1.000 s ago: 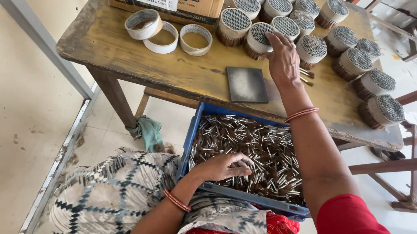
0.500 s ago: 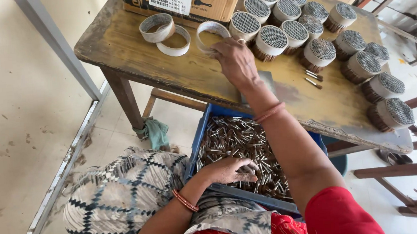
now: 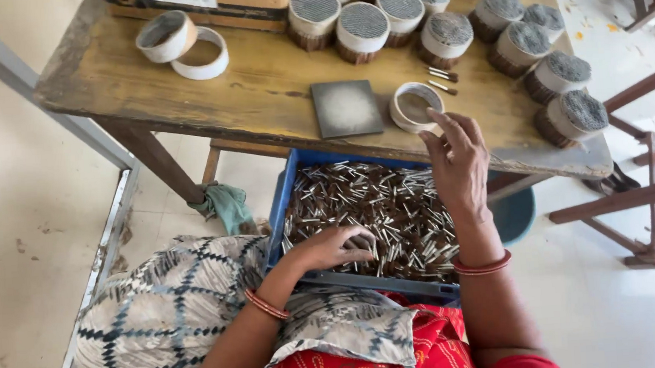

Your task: The person stuffs tufts of brown bristles into round brush bases, pressing and spreading them to fill the base. They pull bristle tufts one at a time from a blue bin, work them into the base by hand, and set finished brushes on the table with completed ones.

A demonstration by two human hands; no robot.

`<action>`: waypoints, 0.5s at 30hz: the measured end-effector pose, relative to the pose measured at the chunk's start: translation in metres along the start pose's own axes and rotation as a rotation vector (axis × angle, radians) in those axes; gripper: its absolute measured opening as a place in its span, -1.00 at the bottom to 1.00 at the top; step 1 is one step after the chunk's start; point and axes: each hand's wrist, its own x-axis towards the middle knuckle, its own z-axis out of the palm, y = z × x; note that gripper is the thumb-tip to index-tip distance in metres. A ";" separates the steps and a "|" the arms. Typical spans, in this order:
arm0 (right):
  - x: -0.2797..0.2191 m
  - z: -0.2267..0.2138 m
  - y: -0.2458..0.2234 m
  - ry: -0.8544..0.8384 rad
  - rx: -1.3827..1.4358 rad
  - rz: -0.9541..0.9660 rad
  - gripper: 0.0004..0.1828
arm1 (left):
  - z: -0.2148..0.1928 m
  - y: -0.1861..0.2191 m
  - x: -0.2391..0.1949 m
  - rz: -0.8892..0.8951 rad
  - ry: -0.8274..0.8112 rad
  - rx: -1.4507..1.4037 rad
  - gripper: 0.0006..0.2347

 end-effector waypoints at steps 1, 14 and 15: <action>-0.008 -0.005 -0.008 0.023 0.088 0.023 -0.69 | 0.004 0.001 0.000 -0.046 0.006 -0.033 -0.44; -0.169 -0.032 0.093 -0.370 -0.323 0.136 -0.22 | -0.023 -0.008 0.004 0.025 0.680 0.444 -0.67; -0.175 -0.033 0.096 -0.388 -0.342 0.132 -0.22 | -0.031 -0.015 0.006 -0.014 0.673 0.521 -0.58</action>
